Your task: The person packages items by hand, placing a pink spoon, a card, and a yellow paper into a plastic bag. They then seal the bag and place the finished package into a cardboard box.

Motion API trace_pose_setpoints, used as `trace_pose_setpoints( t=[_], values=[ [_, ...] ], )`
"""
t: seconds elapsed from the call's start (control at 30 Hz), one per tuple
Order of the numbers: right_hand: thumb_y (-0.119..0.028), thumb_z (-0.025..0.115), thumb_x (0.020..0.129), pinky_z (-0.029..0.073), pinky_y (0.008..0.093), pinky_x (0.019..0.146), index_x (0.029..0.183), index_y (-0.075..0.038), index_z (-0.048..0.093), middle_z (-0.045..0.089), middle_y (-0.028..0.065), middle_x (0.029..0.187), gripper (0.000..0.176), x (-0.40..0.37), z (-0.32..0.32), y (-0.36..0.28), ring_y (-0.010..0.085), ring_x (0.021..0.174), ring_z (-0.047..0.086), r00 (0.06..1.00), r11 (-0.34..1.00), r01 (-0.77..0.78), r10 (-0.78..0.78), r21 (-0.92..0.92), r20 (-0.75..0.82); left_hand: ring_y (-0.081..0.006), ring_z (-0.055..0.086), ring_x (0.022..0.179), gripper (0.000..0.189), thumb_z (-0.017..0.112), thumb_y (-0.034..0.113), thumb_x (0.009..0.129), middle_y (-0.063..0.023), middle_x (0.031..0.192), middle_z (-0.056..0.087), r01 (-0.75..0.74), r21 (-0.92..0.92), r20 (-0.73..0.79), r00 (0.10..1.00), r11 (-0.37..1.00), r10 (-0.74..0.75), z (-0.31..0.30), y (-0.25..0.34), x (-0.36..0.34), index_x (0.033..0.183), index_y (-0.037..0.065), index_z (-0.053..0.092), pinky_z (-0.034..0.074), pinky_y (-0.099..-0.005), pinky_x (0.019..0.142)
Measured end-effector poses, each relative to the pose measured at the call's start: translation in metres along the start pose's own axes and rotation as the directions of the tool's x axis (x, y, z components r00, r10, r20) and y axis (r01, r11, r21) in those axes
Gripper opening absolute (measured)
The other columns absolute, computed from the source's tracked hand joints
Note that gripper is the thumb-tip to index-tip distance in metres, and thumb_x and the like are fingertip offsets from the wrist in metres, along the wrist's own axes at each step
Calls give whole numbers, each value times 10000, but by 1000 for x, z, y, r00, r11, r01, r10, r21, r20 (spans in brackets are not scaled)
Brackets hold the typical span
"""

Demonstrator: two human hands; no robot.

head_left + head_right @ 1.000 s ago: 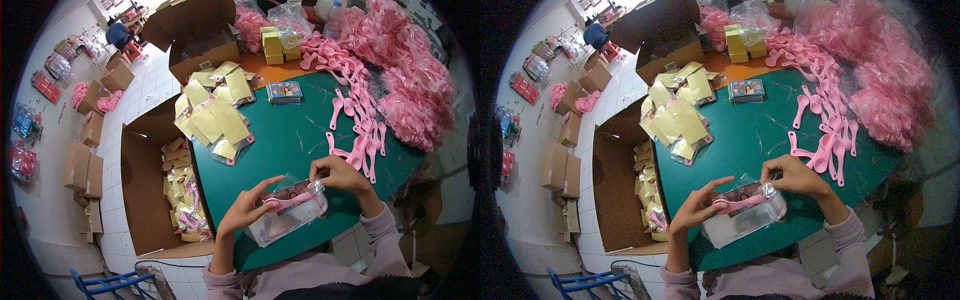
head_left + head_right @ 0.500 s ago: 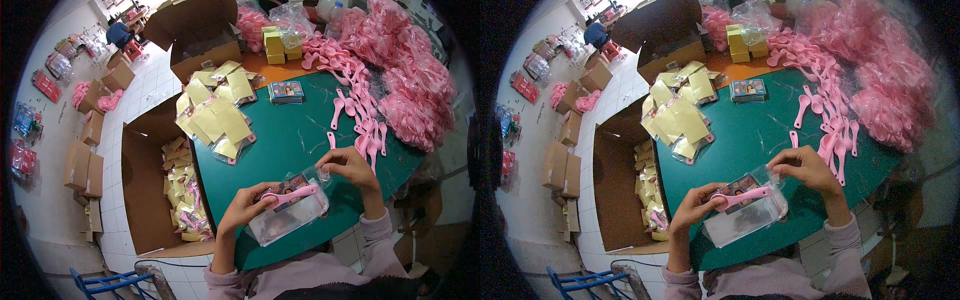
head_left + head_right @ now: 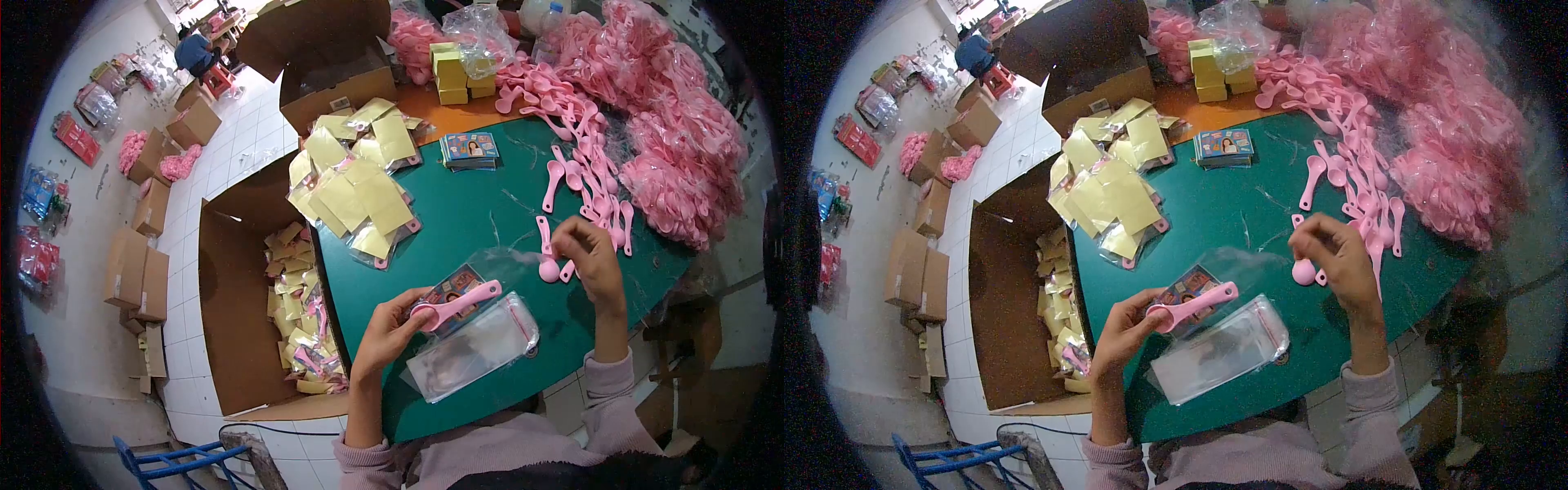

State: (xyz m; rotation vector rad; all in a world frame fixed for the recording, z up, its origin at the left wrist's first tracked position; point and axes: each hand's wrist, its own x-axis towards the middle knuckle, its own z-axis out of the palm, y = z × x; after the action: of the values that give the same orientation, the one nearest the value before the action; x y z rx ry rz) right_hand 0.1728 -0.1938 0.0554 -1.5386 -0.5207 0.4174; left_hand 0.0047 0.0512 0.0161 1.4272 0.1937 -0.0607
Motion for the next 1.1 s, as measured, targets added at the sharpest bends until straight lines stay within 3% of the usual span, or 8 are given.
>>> trace_pose_setpoints(
  t=[0.23,0.3,0.33,0.43,0.5,0.53,0.63,1.1],
  values=[
    [-181,609,808,449,223,596,932,-20,594,598,31,789,203,1,33,0,89,689,547,964,995,-98,88,28,252,-96,530,890,338,565,148,846,-44,960,577,-48,-47,17,999,998,48,13,-5,6,1127,-24,488,438,-234,769],
    [-82,588,804,440,223,513,905,-16,603,594,30,740,122,2,40,3,95,599,543,971,990,-55,83,-131,225,-132,548,904,361,541,149,861,-57,943,578,-218,637,-232,860,740,454,24,-3,9,1170,-13,443,452,-256,770],
    [-82,588,804,440,223,513,905,-16,603,594,30,740,122,1,46,3,95,599,543,970,990,-56,85,-130,226,-132,548,904,361,541,149,861,-57,943,578,-216,636,-234,861,740,452,24,-4,8,1170,-13,443,452,-256,770],
    [-99,609,782,452,244,553,915,-27,601,604,60,785,151,-1,58,6,147,654,574,976,925,216,-197,-313,90,-225,569,951,421,405,314,922,-125,983,579,-37,-12,-106,994,999,36,19,-11,6,1166,-28,428,465,-306,812],
    [-189,637,757,456,307,670,951,-47,589,584,101,935,246,-1,63,21,232,813,573,812,583,576,-489,-573,319,-231,573,952,454,352,346,930,-142,1006,576,116,-209,-16,992,971,-122,27,-15,4,1157,-39,431,472,-302,803],
    [-189,637,757,456,307,670,951,-47,589,584,101,935,246,-5,63,19,232,813,573,811,582,578,-488,-573,322,-236,577,954,495,299,378,937,-160,1029,572,278,-380,101,961,882,-259,29,-17,4,1148,-50,434,478,-297,793],
    [-339,639,725,371,369,832,1007,-84,558,485,116,1125,389,-17,61,15,272,1033,458,793,524,567,-137,-636,594,-239,576,972,491,272,357,946,-180,1069,561,326,-336,111,945,883,-307,29,-18,5,1142,-62,440,487,-304,793],
    [-170,629,720,364,352,738,864,-59,528,469,84,854,208,-11,84,27,244,864,466,757,596,578,-138,-557,638,-182,599,889,469,317,317,947,-138,988,592,311,-309,0,945,899,-327,39,-23,-8,1040,-98,513,495,-277,785]
  ],
)
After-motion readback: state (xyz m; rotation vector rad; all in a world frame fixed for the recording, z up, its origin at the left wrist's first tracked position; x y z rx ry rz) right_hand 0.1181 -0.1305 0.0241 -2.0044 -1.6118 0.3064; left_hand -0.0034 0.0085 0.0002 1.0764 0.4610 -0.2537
